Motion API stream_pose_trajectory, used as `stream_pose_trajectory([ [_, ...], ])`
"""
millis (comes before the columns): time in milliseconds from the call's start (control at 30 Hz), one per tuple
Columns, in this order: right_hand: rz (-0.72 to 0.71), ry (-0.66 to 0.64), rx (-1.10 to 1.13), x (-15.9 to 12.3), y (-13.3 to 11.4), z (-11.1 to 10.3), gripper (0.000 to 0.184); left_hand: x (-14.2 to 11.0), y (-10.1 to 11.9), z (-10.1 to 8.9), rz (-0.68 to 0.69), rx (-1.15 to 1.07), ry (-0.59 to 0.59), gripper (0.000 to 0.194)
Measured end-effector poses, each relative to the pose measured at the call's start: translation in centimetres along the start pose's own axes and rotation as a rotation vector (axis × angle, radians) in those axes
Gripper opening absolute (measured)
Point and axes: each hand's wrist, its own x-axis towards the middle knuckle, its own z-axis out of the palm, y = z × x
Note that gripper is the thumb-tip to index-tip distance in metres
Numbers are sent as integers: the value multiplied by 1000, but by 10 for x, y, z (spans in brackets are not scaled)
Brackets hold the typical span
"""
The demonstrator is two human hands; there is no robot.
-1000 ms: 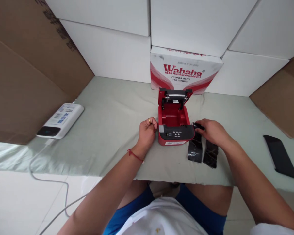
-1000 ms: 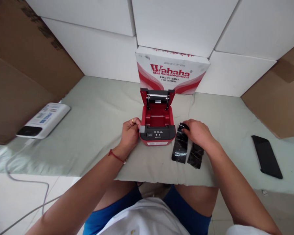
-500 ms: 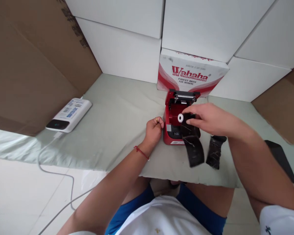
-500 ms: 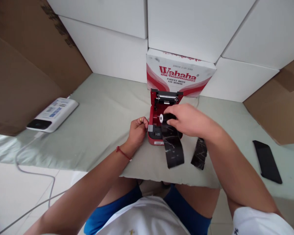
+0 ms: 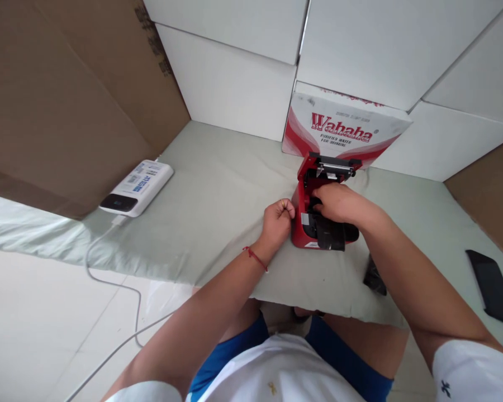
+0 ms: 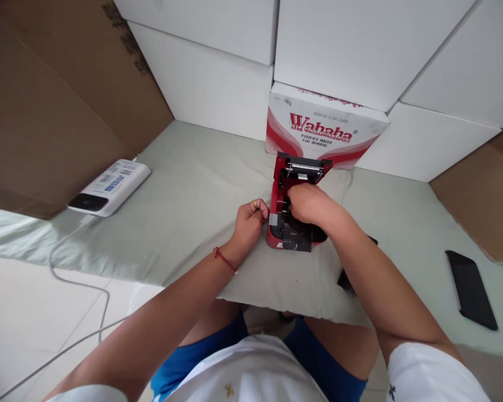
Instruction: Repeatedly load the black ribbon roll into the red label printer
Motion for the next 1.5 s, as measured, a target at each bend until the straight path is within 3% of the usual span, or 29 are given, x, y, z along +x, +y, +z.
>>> stream_pose_trajectory([
  [100,-72,45,79,-19,5,-4,30,-9,10,-4,110,59,105,13],
  [167,-123,181,259,-39,11,-7,30,-22,21,-6,327,166,177,13],
  [267,-94,648,547,-60,25,-8,29,-47,37,-6,750,392,133,33],
  [333,-36,958,554,-59,37,-3,31,-62,44,-4,951,497,4,44],
  [400,-12,1112,459,-47,50,5,37,-72,47,-2,1058,541,-75,47],
  [467,-29,1111,387,-31,61,14,46,-74,50,-3,1048,524,-43,47],
  [533,-79,1040,422,-21,66,23,51,-67,55,-9,946,487,56,46],
  [633,-142,995,516,-26,62,37,48,-49,64,-21,792,443,136,42],
  [800,-232,1037,523,-65,48,63,35,-24,72,-28,727,372,-7,50],
  [1000,-362,1013,594,-81,48,99,33,-18,53,-21,581,373,-108,62],
  [1233,-342,1138,718,-71,41,125,38,-21,35,-24,691,397,-115,49],
  [1333,-306,1108,728,-71,41,131,37,-19,33,-25,702,374,-136,40],
  [1500,-361,1083,672,-73,43,138,39,-9,19,-29,588,221,-215,21],
])
